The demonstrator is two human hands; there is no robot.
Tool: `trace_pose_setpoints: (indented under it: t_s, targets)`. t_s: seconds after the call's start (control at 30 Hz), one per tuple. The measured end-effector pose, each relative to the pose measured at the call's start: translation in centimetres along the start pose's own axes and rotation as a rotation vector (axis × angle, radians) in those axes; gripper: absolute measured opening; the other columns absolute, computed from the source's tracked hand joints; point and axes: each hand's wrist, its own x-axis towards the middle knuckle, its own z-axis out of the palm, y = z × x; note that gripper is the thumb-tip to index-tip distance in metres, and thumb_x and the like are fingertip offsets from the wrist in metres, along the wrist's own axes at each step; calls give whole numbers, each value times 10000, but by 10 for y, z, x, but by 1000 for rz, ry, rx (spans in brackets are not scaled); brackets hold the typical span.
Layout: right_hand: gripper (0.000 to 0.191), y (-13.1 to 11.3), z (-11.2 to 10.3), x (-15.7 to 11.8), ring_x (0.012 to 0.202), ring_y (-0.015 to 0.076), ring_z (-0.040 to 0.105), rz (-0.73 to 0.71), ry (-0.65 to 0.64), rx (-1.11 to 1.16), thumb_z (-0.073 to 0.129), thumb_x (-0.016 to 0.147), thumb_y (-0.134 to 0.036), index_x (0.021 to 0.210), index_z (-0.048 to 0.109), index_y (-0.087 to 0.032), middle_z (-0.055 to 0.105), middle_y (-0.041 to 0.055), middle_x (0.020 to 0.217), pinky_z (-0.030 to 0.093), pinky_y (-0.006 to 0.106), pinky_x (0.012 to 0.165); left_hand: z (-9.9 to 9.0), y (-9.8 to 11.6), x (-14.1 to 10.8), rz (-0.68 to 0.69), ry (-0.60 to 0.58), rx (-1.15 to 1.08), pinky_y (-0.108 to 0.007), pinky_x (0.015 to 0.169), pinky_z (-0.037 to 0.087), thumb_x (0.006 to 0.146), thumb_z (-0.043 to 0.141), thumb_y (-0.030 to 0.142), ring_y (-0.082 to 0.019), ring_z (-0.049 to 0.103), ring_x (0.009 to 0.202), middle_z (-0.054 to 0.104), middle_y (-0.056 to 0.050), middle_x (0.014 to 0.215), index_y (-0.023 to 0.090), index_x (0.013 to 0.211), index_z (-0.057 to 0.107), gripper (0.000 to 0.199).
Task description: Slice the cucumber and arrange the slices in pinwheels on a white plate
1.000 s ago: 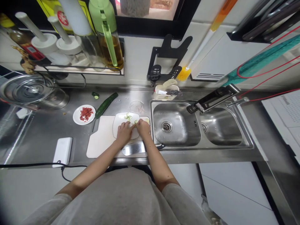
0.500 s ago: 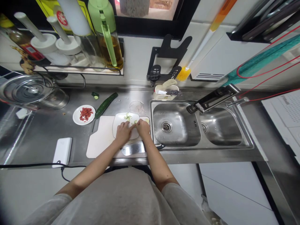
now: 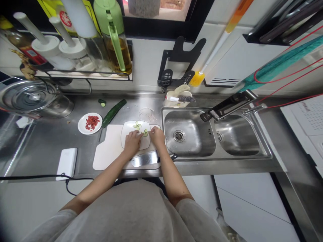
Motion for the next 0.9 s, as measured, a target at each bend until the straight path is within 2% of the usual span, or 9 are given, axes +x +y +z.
trace_pose_setpoints:
  t_s: [0.1, 0.2, 0.37, 0.43, 0.6, 0.77, 0.9]
  targets:
    - [141, 3, -5, 0, 661, 144, 519, 20, 21, 23, 565, 817, -341, 835, 637, -221, 624, -2, 720, 276, 227, 562, -3, 0, -1, -17, 39, -37, -433, 860, 386, 858, 449, 143, -286, 442, 1104, 506, -107, 1273, 277, 1235, 589, 423]
    - [175, 8, -10, 0, 655, 146, 512, 32, 64, 51, 536, 836, -355, 837, 639, -213, 622, 2, 717, 281, 231, 571, -10, 0, -11, -38, 110, -99, -415, 858, 396, 854, 454, 139, -272, 478, 1066, 540, -101, 1214, 265, 1187, 617, 391]
    - [236, 24, -19, -10, 622, 144, 498, 32, 140, 85, 480, 866, -376, 848, 640, -204, 602, -4, 673, 285, 234, 575, -19, -12, -63, -87, 303, -315, -379, 876, 423, 895, 455, 245, -238, 537, 999, 596, -95, 1043, 211, 1122, 617, 281]
    - [247, 30, -22, -19, 612, 144, 500, 28, 155, 94, 471, 870, -377, 864, 642, -198, 594, -6, 656, 291, 234, 572, -17, -23, -88, -125, 334, -384, -363, 856, 439, 903, 463, 284, -227, 552, 969, 608, -90, 1004, 195, 1079, 607, 245]
    - [284, 32, -21, -40, 652, 152, 542, -37, 113, -7, 450, 891, -359, 978, 667, -198, 633, 11, 712, 317, 237, 592, -5, -52, -128, -246, 302, -371, -365, 822, 453, 902, 463, 319, -228, 563, 916, 618, -81, 949, 193, 1011, 614, 225]
    - [369, 10, -11, -49, 838, 161, 601, -251, 5, -216, 368, 943, -307, 1186, 642, -261, 671, 51, 1012, 369, 236, 697, 1, -62, -137, -224, 250, -340, -372, 816, 461, 901, 455, 324, -228, 578, 913, 633, -79, 968, 194, 1043, 619, 253]
    - [439, -6, -3, -50, 859, 172, 613, -276, -92, -363, 316, 971, -337, 1358, 519, -296, 657, 71, 1041, 390, 246, 716, 2, -59, -141, -202, 258, -314, -372, 806, 465, 906, 456, 315, -223, 581, 907, 645, -74, 982, 203, 1052, 625, 250]
